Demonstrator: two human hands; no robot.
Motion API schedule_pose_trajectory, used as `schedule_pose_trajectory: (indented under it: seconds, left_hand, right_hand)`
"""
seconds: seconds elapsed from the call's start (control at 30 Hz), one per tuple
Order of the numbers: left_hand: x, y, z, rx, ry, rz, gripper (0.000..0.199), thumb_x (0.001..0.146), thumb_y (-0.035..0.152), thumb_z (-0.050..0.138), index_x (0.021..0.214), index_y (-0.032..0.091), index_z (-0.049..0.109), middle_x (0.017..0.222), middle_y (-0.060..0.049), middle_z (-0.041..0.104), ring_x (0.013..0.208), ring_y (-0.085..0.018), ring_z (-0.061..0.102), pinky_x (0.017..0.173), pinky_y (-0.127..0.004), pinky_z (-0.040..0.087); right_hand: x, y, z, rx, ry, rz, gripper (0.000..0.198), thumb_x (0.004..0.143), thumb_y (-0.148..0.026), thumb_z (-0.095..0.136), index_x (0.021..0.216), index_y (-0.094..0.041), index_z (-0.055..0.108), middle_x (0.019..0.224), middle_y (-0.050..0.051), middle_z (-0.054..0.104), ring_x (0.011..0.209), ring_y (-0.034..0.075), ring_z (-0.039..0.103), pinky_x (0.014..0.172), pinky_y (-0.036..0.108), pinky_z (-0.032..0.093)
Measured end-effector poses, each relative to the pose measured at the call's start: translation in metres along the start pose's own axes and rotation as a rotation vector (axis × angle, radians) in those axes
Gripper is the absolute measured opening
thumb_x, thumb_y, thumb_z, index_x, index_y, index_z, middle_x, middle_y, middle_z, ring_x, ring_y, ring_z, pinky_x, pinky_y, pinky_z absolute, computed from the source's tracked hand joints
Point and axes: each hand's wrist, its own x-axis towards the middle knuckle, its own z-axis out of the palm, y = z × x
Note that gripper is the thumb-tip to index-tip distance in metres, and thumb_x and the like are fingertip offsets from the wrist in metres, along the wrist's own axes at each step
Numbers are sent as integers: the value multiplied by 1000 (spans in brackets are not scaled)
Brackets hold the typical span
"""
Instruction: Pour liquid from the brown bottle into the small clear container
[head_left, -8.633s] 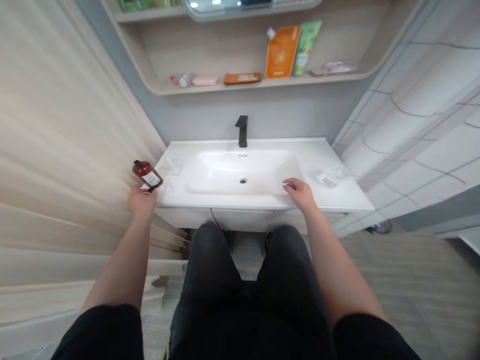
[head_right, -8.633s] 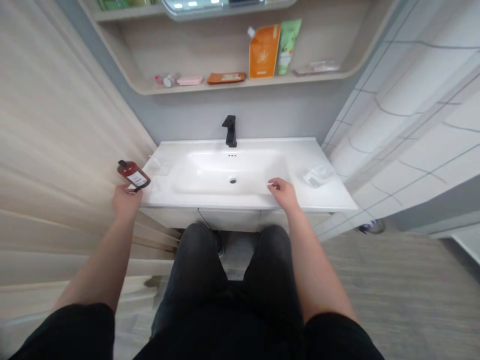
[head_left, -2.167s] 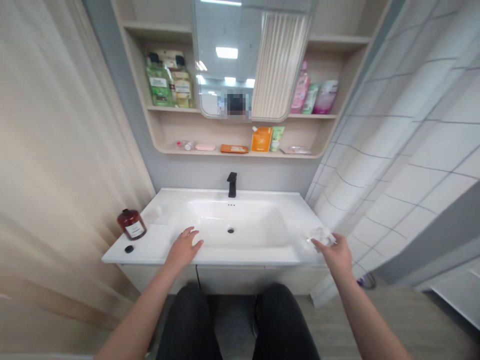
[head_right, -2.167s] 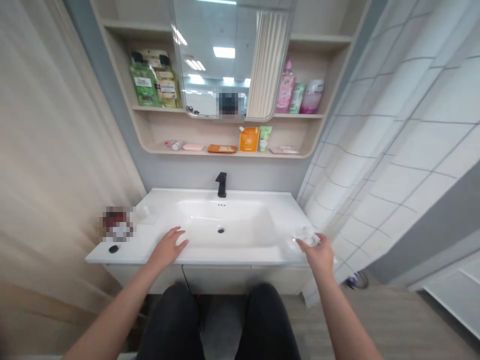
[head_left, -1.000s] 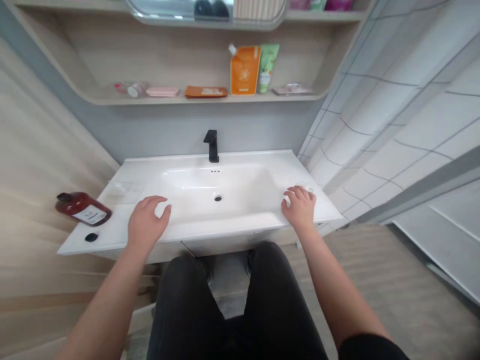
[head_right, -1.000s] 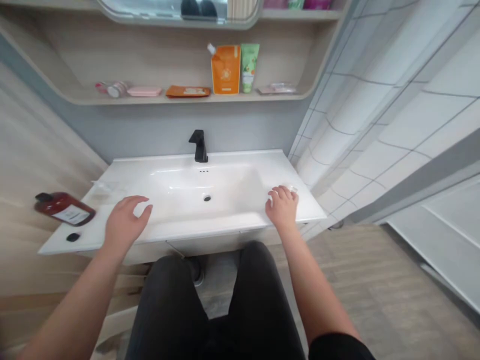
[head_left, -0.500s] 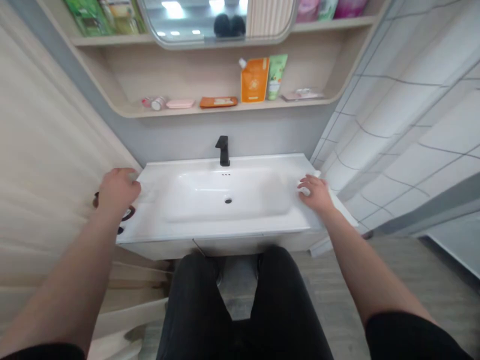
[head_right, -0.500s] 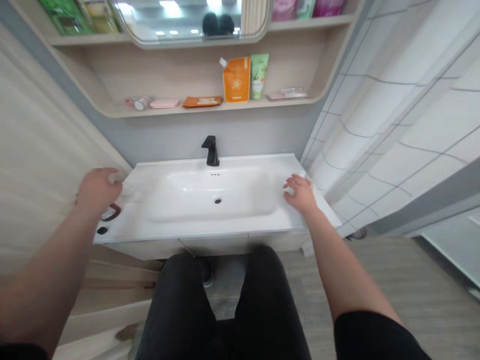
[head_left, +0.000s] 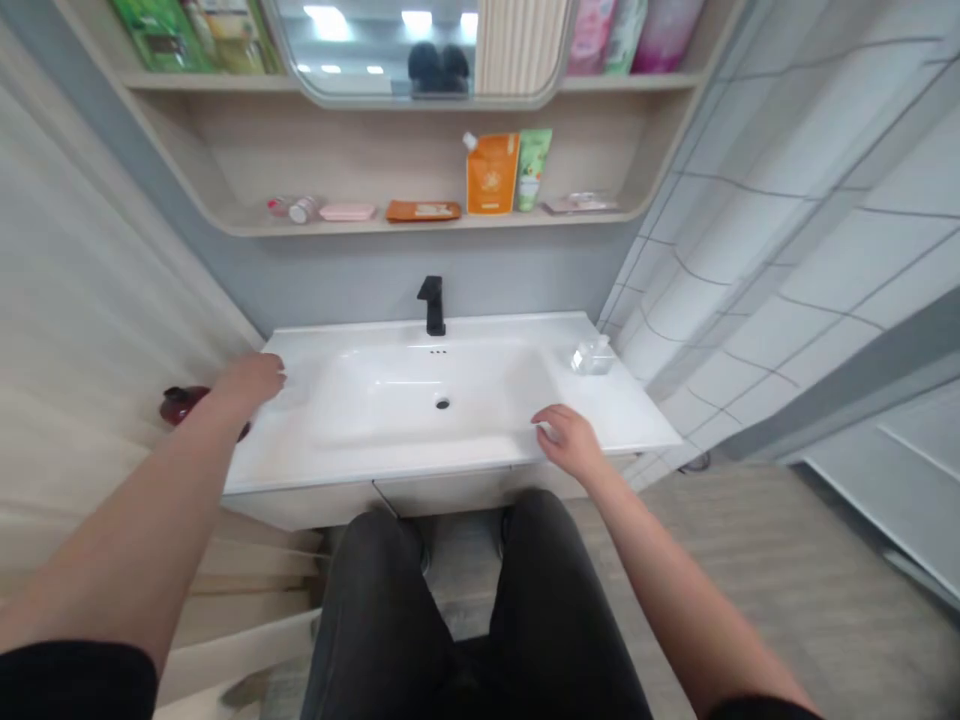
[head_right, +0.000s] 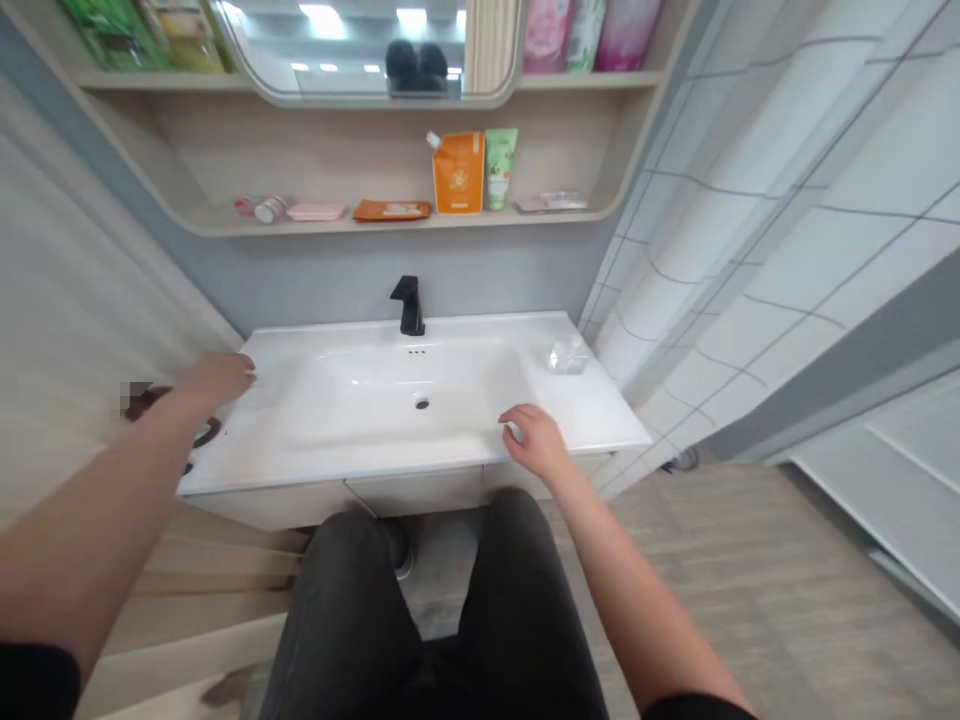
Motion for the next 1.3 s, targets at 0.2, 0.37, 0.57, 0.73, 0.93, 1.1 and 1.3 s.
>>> schedule_pose_trajectory:
  seconds: [0.2,0.37,0.57,0.73,0.93,1.1,1.3]
  left_hand:
    - [-64,132,1,-113,-102,217,36,95,30,75,129,17,79,117,-13,84,106,-31,78,105,-41,58]
    - [-119,233,11,-437,-140,323,33,93,34,81,125,26,82,104,-6,84,87,-26,76,89,-37,58]
    - [-158,248,34,-896,-171,343,31,90,41,81,116,25,85,120,-9,85,111,-29,76,102,-42,60]
    - [-181,251,55,-1297,-272,234,50,84,49,91,126,22,84,126,-13,84,116,-31,78,106,-46,60]
    - [-200,272,44,-1275,-179,233,42,74,35,98,111,21,83,112,-11,80,108,-30,76,103,-44,59]
    - [-223,272,34,-1366,-184,305,78,74,37,101,145,26,69,137,-15,76,135,-34,70,117,-48,54]
    - [-241,259,21,-1448,-203,231,81,74,38,103,145,26,65,120,-11,80,116,-30,77,109,-46,59]
  right_hand:
    - [30,-68,62,324,-108,21,71,91,-32,89,157,-30,63,155,14,69,143,36,67,123,58,54]
    - [66,-106,93,625,-113,132,118,70,-48,106,170,-29,45,162,19,60,140,36,67,115,55,59]
    - [46,-117,80,918,-182,201,83,67,-50,106,134,-27,63,128,7,73,113,27,73,102,44,62]
    - [24,-125,63,1058,-191,291,87,60,-53,109,129,-28,62,126,6,74,113,27,73,101,43,62]
    - [15,-147,49,936,-187,266,85,62,-46,108,133,-26,65,132,8,78,121,31,74,106,46,60]
    - [6,-163,44,940,-124,234,79,66,-41,105,133,-26,66,128,7,79,113,29,76,102,44,61]
    - [-15,-185,37,862,-165,276,79,61,-46,110,126,-25,69,117,6,79,104,29,75,95,44,62]
